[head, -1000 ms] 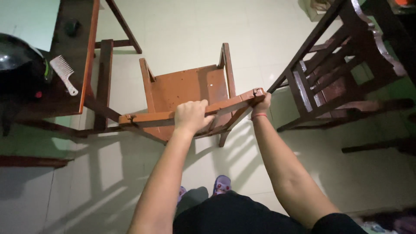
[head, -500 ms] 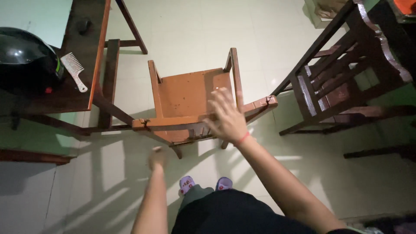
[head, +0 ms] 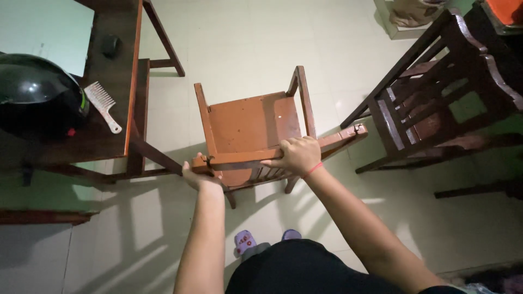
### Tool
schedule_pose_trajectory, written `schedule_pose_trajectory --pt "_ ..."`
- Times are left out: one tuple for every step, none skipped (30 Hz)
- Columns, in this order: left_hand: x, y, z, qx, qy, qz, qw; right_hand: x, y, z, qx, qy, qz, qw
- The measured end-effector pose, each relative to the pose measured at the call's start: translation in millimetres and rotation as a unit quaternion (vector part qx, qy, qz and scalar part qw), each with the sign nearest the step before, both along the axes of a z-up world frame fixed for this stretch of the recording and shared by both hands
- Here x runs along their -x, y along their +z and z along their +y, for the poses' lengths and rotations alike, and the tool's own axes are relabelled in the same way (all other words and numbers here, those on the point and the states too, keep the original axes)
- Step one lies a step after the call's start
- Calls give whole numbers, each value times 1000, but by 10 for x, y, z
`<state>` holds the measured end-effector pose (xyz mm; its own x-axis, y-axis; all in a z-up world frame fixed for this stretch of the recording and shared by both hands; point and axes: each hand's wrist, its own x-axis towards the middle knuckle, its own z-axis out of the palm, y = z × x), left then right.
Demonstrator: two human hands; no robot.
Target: Aligning and pressing together the wooden pieces of a broken chair back.
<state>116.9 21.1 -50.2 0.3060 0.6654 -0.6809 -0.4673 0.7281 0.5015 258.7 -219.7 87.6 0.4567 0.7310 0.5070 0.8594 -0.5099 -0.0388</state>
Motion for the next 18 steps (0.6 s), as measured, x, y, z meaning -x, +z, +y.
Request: schedule_pose_trajectory --pt "-16 83 -2 1 -2 -2 1000 -8 -16 20 1 -2 -2 1000" --pt "-29 165 -5 20 13 -11 1000 -14 -32 40 -7 5 -5 1000" --pt "-24 249 -25 39 29 -18 999 -10 -51 43 -14 12 -6 1000" --pt "-68 253 30 40 28 -18 999 -44 -22 94 -13 11 -6 1000" --pt "-71 242 66 17 2 12 1000 -42 -9 128 -19 7 3 1000" --pt "-72 230 97 -6 -24 43 999 -37 4 157 -26 3 12 1000" --pt "-93 273 132 -7 -25 43 999 -44 -9 199 -26 1 13 1000" --pt "-115 320 165 5 8 13 1000 -51 -17 238 -28 0 1 1000" --pt "-158 378 220 17 42 -19 999 -76 -15 297 -30 -1 -14 999" --pt "-157 365 303 16 40 -20 999 -73 -8 359 -32 -3 -15 999" --pt "-145 350 369 1 -6 -4 1000 -57 -6 400 -32 -8 -9 999" --pt "-134 332 433 -14 -51 11 999 -42 -6 440 -32 -13 -2 999" --pt "-160 175 530 -14 -55 11 998 -11 -3 481 -32 -17 -3 999" --pt "-183 16 628 -16 -18 -16 1000 22 -2 523 -41 -17 -11 999" --pt "-197 -139 724 -17 21 -43 999 58 1 567 -49 -16 -20 998" --pt "-180 26 714 -17 18 -43 999 82 7 599 -49 -18 -19 998" --pt "-156 186 706 6 -4 -1 1000 114 9 633 -40 -29 -27 998" --pt "-128 346 695 28 -25 41 998 149 10 665 -31 -40 -35 998"
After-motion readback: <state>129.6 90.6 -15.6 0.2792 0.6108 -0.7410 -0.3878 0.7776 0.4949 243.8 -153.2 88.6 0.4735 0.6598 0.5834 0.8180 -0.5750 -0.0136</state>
